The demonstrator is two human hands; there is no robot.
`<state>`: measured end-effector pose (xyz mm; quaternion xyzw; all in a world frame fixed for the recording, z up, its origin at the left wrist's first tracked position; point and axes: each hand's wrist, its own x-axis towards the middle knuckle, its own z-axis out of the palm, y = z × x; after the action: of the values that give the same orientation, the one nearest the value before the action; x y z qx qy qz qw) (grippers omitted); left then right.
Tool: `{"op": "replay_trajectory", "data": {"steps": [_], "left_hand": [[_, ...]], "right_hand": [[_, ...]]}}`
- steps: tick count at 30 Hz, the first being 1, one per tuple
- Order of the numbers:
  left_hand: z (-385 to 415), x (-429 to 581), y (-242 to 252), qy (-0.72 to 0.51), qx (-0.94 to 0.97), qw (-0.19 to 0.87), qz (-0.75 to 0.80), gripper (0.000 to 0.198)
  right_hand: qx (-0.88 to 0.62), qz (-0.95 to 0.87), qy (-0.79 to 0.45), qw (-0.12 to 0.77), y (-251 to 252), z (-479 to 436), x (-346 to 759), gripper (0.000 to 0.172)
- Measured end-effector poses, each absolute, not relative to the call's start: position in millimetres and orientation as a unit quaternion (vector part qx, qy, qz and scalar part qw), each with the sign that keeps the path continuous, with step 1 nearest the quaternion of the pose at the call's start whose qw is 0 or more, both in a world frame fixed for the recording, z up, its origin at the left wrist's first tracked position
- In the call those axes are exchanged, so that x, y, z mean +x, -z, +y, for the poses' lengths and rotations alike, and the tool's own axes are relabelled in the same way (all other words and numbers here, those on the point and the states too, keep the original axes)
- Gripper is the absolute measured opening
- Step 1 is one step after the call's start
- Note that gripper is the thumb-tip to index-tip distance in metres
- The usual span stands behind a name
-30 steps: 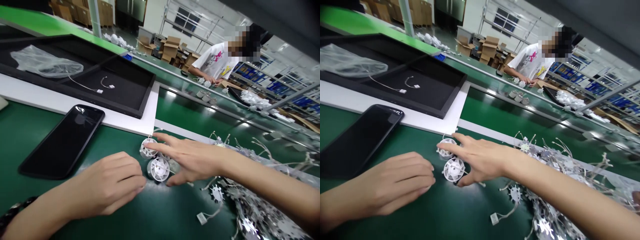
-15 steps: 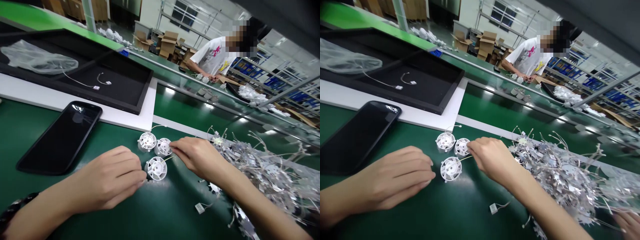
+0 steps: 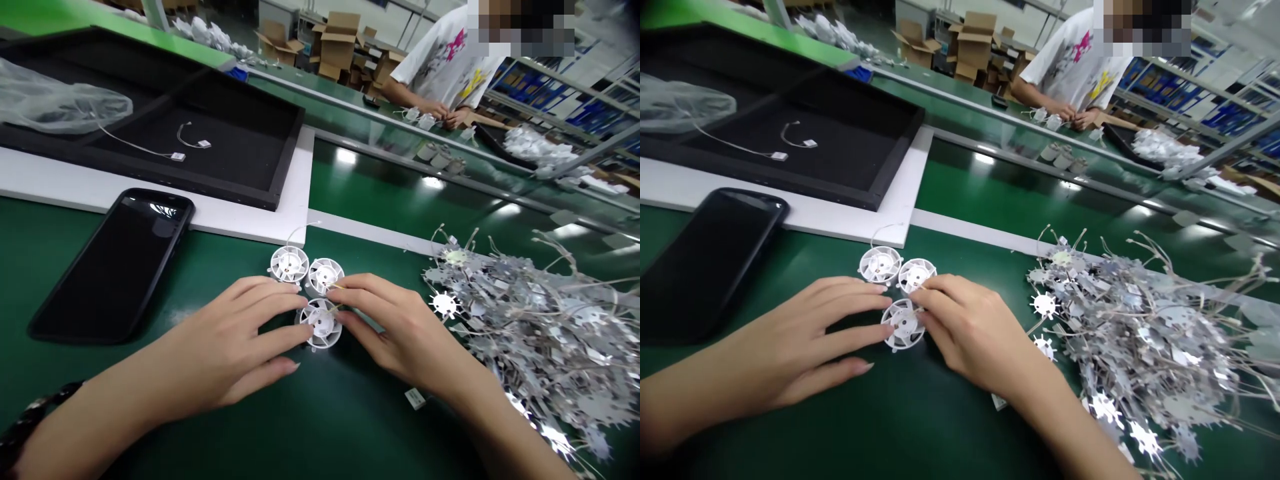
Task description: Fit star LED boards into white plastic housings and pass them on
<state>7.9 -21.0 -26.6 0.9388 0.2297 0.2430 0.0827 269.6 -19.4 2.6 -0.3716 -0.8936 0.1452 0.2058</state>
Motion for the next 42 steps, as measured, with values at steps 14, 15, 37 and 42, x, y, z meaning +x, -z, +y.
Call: {"op": "replay_trajectory", "data": {"steps": [14, 15, 37, 42], "left_hand": [[-23, 10, 25, -0.258, 0.924, 0.14, 0.247, 0.012], [-23, 10, 26, -0.259, 0.921, 0.139, 0.254, 0.013], [-25, 8, 31, -0.201, 0.943, 0.113, 0.239, 0.029], [-26, 11, 30, -0.196, 0.952, 0.105, 0.212, 0.025]], "right_hand": [[-0.332, -0.898, -0.168, 0.235, -25, -52, 257, 0.035], [-0.328, -0.899, -0.157, 0.242, -26, -54, 253, 0.031], [-0.189, -0.918, -0.113, 0.33, 39, -85, 197, 0.024], [-0.174, -0.929, -0.11, 0.307, 45, -90, 192, 0.024]]}}
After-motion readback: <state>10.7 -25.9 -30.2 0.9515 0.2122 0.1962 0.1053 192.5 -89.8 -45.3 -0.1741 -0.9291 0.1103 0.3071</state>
